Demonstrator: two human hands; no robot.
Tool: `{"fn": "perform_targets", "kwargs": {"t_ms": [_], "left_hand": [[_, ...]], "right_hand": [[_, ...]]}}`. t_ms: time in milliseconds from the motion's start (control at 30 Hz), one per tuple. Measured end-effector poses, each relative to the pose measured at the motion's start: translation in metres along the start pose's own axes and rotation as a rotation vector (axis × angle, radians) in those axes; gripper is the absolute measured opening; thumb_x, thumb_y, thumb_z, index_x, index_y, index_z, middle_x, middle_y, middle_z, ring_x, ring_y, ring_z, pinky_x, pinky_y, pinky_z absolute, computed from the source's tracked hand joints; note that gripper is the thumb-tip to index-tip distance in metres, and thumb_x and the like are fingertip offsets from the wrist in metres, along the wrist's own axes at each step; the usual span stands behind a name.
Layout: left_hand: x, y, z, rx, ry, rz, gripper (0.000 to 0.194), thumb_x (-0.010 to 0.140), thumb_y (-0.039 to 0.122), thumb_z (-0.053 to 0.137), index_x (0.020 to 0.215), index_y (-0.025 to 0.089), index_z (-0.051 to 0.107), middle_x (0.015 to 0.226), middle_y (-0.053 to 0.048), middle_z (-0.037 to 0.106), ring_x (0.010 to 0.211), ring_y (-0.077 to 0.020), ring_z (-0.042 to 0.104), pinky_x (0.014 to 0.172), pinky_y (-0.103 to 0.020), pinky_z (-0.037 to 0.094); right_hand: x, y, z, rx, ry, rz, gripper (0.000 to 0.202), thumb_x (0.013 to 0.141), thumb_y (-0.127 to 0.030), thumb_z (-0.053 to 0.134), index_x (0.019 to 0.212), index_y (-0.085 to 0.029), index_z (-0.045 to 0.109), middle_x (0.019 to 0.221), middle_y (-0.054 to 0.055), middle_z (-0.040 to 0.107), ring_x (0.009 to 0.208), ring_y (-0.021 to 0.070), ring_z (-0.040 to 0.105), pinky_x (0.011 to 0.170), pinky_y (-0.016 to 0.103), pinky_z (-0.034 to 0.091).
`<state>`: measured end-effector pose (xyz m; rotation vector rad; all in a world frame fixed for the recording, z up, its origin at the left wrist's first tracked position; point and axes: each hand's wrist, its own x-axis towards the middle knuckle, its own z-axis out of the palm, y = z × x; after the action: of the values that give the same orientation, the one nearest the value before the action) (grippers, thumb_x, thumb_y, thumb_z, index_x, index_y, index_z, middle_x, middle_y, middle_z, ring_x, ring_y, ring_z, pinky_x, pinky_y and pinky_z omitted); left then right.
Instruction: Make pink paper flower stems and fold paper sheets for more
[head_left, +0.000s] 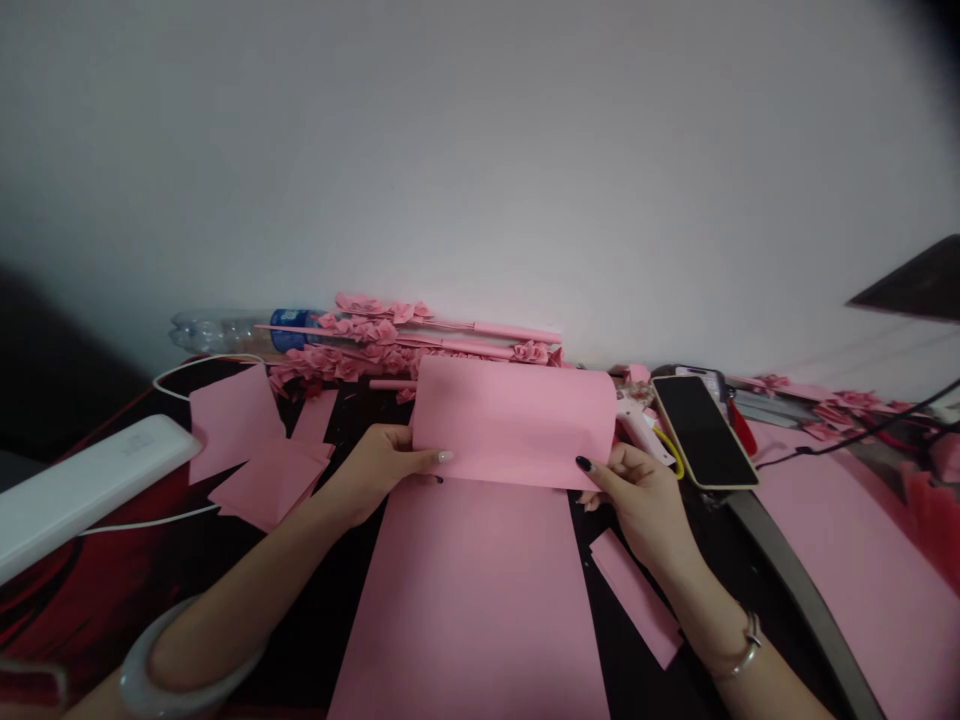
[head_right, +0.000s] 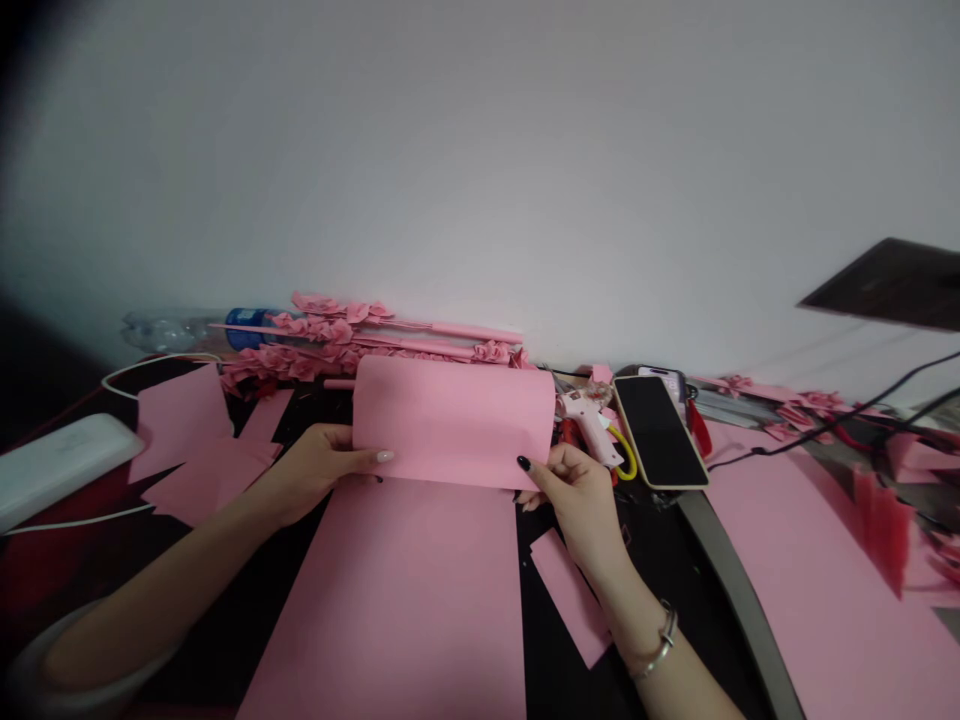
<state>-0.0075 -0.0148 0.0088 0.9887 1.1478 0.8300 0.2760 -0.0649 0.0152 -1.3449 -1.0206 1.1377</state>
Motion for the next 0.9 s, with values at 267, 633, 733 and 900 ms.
{"fn": "perform_targets", "kwargs": {"t_ms": [267, 633, 733, 900], "left_hand": [[0.000, 0.001, 0.000, 0.022, 0.009, -0.001, 0.025, 0.058, 0.031, 0.087, 0.072, 0.013, 0.076, 0.072, -0.004, 0.073, 0.060, -0.0151, 0.061, 0.061, -0.027, 0.053], [0.004, -0.002, -0.004, 0.119, 0.072, 0.000, 0.023, 0.060, 0.033, 0.084, 0.071, 0.014, 0.075, 0.065, -0.003, 0.071, 0.055, -0.0140, 0.057, 0.056, -0.024, 0.045], [0.003, 0.000, -0.003, 0.135, 0.082, -0.004, 0.025, 0.059, 0.035, 0.084, 0.068, 0.014, 0.074, 0.062, -0.002, 0.069, 0.053, -0.0142, 0.056, 0.053, -0.024, 0.044], [0.003, 0.000, -0.002, 0.133, 0.080, 0.004, 0.023, 0.061, 0.034, 0.083, 0.066, 0.014, 0.073, 0.061, -0.002, 0.069, 0.054, -0.0143, 0.056, 0.055, -0.024, 0.045]], "right_hand": [[-0.001, -0.002, 0.000, -0.037, 0.009, -0.022, 0.032, 0.067, -0.036, 0.083, 0.058, -0.021, 0.056, 0.048, -0.001, 0.063, 0.043, 0.0143, 0.059, 0.047, 0.026, 0.051], [0.014, -0.010, -0.038, -0.591, 0.414, -0.402, 0.032, 0.082, -0.038, 0.063, 0.109, -0.020, 0.062, 0.086, 0.008, 0.071, 0.069, 0.0224, 0.068, 0.067, 0.039, 0.057], [0.028, -0.018, -0.069, -1.022, 0.636, -0.478, 0.049, 0.079, -0.035, 0.063, 0.124, -0.016, 0.055, 0.111, 0.016, 0.068, 0.098, 0.0337, 0.065, 0.089, 0.053, 0.050], [0.047, -0.019, -0.095, -1.358, 0.695, -0.018, 0.087, 0.076, -0.054, 0.064, 0.144, -0.008, 0.037, 0.132, 0.029, 0.054, 0.120, 0.0531, 0.047, 0.089, 0.067, 0.042]]}}
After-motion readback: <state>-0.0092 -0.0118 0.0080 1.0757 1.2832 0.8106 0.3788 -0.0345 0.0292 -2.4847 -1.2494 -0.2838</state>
